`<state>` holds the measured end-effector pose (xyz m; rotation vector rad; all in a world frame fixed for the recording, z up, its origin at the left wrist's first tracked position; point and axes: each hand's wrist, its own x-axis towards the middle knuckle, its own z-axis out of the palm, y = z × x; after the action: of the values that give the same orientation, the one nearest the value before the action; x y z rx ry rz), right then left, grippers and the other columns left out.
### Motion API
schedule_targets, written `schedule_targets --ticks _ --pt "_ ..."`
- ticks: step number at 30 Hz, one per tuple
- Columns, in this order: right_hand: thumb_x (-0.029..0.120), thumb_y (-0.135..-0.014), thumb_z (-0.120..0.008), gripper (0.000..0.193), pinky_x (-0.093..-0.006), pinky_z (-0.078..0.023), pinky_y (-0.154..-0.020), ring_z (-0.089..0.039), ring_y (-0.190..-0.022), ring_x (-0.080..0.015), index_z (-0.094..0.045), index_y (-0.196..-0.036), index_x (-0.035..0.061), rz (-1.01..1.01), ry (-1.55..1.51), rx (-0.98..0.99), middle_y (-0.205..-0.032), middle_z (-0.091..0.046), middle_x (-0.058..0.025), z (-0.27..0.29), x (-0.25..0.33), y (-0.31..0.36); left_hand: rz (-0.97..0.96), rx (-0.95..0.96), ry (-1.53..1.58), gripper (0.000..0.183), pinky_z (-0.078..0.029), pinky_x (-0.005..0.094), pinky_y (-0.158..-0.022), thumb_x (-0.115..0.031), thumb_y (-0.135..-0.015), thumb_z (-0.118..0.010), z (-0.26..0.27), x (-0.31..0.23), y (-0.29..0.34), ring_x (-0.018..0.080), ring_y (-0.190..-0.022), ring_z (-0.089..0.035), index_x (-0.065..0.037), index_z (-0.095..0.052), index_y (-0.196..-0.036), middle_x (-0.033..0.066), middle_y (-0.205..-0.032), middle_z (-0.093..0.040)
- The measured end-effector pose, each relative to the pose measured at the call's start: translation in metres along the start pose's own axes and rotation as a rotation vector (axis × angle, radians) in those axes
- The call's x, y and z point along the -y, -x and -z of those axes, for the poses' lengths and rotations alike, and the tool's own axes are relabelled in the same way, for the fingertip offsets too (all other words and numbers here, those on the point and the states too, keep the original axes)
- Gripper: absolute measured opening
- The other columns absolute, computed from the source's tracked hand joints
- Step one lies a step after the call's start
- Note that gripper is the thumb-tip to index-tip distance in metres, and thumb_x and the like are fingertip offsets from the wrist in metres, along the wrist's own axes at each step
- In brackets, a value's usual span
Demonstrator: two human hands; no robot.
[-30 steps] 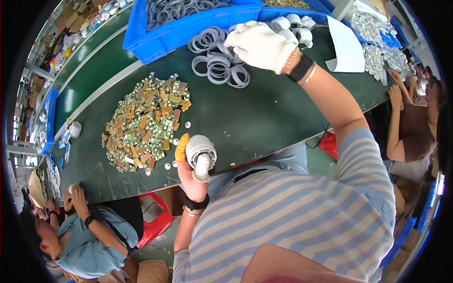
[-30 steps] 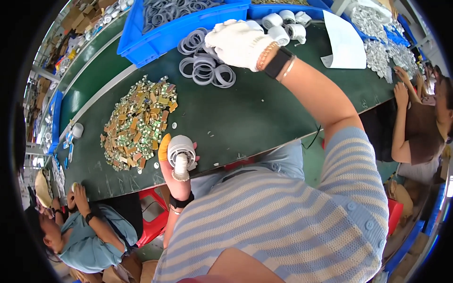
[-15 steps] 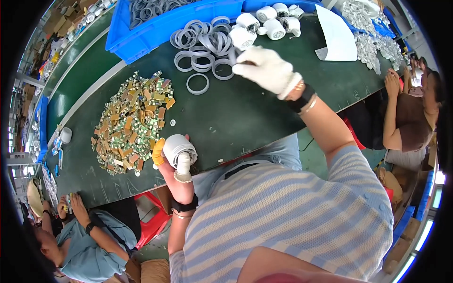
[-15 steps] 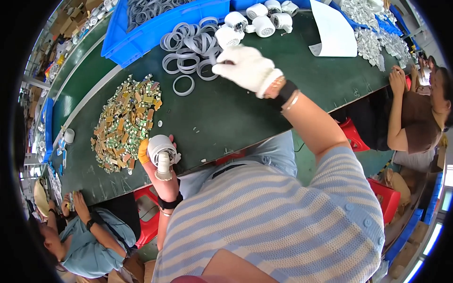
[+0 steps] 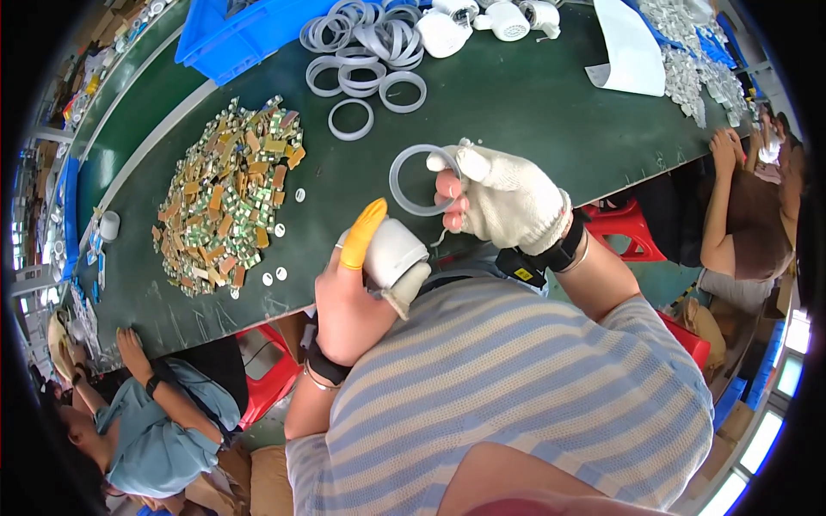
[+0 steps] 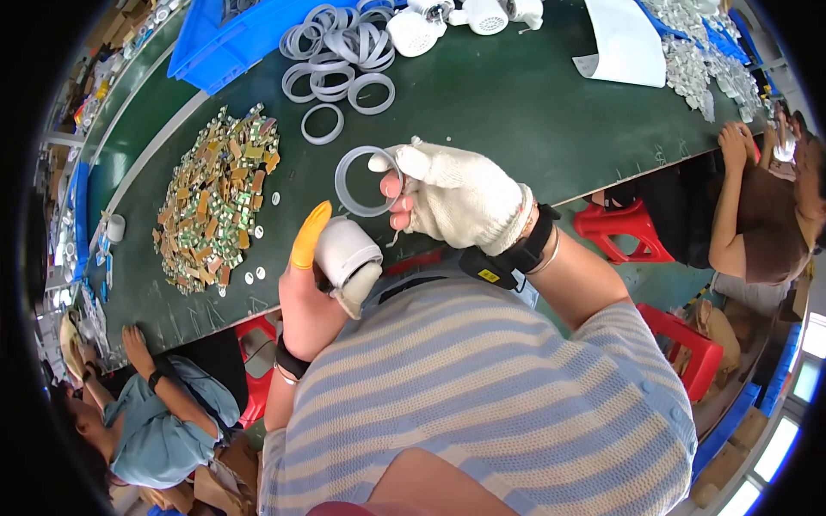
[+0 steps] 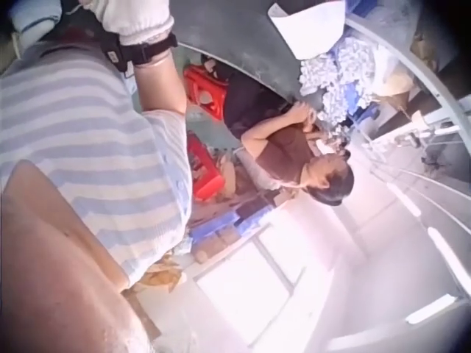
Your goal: The person assembles electronic devices by picking up a white housing, inserting a circuit board, and fitting a grey ring onto the assembly. They then press a white cap onto the housing and place the completed unit into a pile.
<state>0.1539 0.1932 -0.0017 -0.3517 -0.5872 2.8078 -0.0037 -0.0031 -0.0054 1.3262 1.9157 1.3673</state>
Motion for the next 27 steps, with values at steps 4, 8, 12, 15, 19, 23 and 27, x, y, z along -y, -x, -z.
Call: schedule_targets --ticks 4,8,12,15,19,23,27 --pt "0.031 -0.106 -0.059 0.036 -0.0313 -0.049 -0.070 -0.054 -0.074 -0.0131 -0.064 -0.118 -0.0026 -0.127 0.077 -0.043 -0.087 -0.061 -0.0044 -0.007 0.001 -0.005 -0.137 0.060 -0.378 0.070 -0.062 0.0399 -0.078 -0.024 -0.077 -0.089 0.017 -0.012 -0.006 0.0341 -0.094 -0.073 -0.015 -0.060 -0.140 0.0151 -0.122 -0.068" --pt "0.035 -0.104 -0.061 0.036 -0.0242 -0.038 -0.050 -0.044 -0.056 -0.0090 -0.068 -0.104 -0.0006 -0.342 0.331 -0.056 -0.072 -0.056 -0.0014 -0.017 0.006 -0.012 -0.251 0.199 -0.562 0.071 -0.061 0.0381 -0.074 -0.011 -0.069 -0.084 0.034 -0.012 -0.012 0.0291 -0.090 -0.072 -0.021 -0.064 -0.136 0.0074 -0.133 -0.064" --pt "0.042 -0.103 -0.060 0.040 -0.0225 -0.033 -0.045 -0.042 -0.049 -0.0070 -0.066 -0.085 0.0061 -0.480 0.661 0.038 -0.061 -0.049 0.0030 -0.011 0.021 -0.023 -0.457 0.360 -0.589 0.059 -0.060 0.0372 -0.077 -0.011 -0.067 -0.082 0.038 -0.021 -0.019 0.0263 -0.091 -0.070 -0.020 -0.072 -0.124 0.0060 -0.138 -0.060" --pt "0.041 -0.103 -0.060 0.038 -0.0223 -0.037 -0.048 -0.050 -0.055 -0.0064 -0.069 -0.088 0.0075 -0.342 1.245 0.020 -0.068 -0.059 0.0018 -0.027 0.032 -0.027 -0.426 0.415 -0.698 0.053 -0.058 0.0379 -0.070 -0.019 -0.071 -0.082 0.037 -0.023 -0.018 0.0271 -0.080 -0.069 -0.015 -0.072 -0.123 0.0099 -0.133 -0.062" --pt "0.021 -0.102 -0.060 0.024 -0.0333 -0.051 -0.077 -0.063 -0.077 -0.0194 -0.071 -0.113 0.0032 0.676 1.831 0.092 -0.097 -0.071 -0.0105 -0.018 0.041 -0.023 -0.209 0.144 -0.745 0.052 -0.058 0.0400 -0.063 -0.019 -0.074 -0.082 0.031 -0.020 -0.017 0.0318 -0.071 -0.070 -0.015 -0.071 -0.124 0.0130 -0.117 -0.068" --pt "0.013 -0.086 -0.077 0.029 -0.0359 -0.054 -0.078 -0.067 -0.084 -0.0260 -0.072 -0.114 0.0106 0.680 1.891 0.151 -0.116 -0.071 -0.0112 -0.043 0.007 -0.007 -0.148 0.142 -0.780 0.055 -0.057 0.0400 -0.062 -0.033 -0.079 -0.085 0.030 -0.014 -0.020 0.0321 -0.072 -0.071 -0.018 -0.068 -0.129 0.0140 -0.114 -0.068" --pt "0.013 -0.087 -0.077 0.032 -0.0364 -0.055 -0.073 -0.068 -0.082 -0.0239 -0.069 -0.117 0.0084 0.705 2.248 0.231 -0.103 -0.073 -0.0107 -0.032 0.001 -0.018 -0.040 0.011 -0.466 0.058 -0.059 0.0383 -0.067 -0.031 -0.084 -0.084 0.019 -0.013 -0.025 0.0303 -0.079 -0.073 -0.019 -0.064 -0.137 0.0165 -0.104 -0.069"
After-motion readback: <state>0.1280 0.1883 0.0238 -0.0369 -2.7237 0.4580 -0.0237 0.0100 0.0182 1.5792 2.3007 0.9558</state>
